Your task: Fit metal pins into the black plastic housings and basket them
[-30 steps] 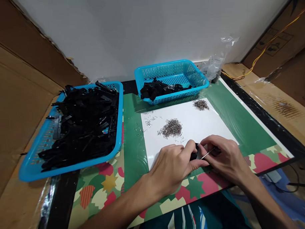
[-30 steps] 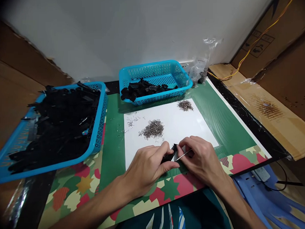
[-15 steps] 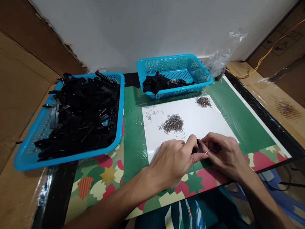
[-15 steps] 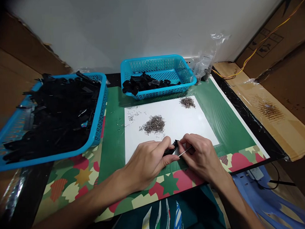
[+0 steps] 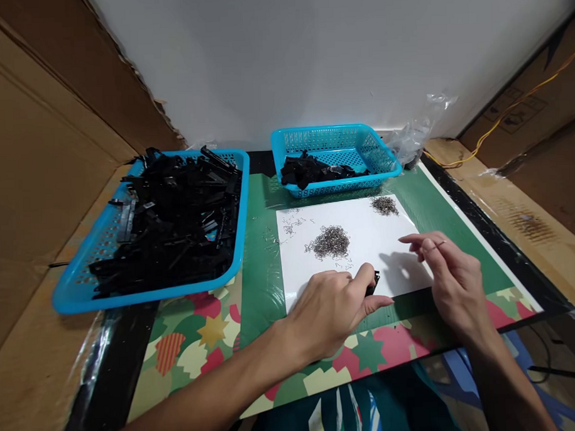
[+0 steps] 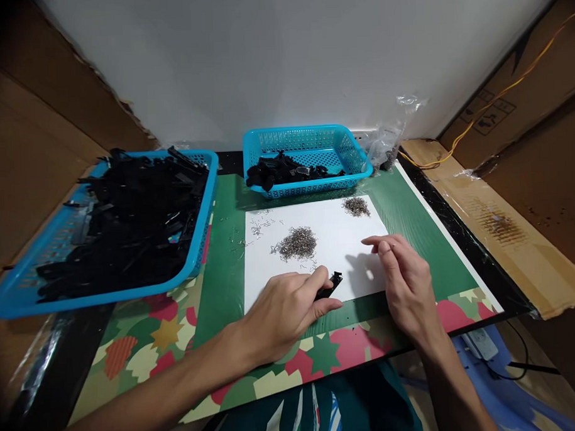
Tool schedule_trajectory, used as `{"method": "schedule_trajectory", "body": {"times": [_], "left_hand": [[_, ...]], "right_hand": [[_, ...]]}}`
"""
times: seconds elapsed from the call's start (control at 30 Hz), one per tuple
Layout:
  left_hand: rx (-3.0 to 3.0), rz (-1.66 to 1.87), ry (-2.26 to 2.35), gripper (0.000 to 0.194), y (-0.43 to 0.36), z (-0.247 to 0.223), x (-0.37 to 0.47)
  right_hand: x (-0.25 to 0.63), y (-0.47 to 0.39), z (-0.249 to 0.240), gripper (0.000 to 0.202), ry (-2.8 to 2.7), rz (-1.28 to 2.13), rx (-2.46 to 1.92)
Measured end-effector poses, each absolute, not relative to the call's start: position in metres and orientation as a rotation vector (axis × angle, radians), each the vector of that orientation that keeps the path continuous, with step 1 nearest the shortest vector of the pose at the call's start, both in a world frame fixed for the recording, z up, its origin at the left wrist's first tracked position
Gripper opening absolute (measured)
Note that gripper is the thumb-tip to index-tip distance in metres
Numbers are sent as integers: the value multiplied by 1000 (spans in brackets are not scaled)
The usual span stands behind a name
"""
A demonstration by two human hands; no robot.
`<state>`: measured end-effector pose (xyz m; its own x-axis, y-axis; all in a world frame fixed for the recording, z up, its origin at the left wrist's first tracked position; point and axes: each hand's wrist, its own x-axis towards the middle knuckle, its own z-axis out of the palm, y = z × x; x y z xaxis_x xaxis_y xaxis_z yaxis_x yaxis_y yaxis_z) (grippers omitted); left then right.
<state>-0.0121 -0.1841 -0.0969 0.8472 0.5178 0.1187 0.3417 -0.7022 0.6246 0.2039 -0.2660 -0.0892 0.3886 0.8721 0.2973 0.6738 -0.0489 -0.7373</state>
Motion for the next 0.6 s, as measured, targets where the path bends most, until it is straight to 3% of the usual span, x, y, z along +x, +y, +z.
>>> {"method": "schedule_trajectory", "body": {"times": [0.1, 0.33, 0.6], "left_hand": [[2466, 380, 595, 49, -185, -99, -12], [2549, 327, 601, 51, -186, -98, -12], [2522, 333, 609, 51, -185, -96, -12]], "right_hand": [[209, -264, -87, 37, -1355, 273, -1768], [197, -269, -97, 34, -1328, 646, -1714], [189, -267, -101, 30, -1314, 640, -1719]]}}
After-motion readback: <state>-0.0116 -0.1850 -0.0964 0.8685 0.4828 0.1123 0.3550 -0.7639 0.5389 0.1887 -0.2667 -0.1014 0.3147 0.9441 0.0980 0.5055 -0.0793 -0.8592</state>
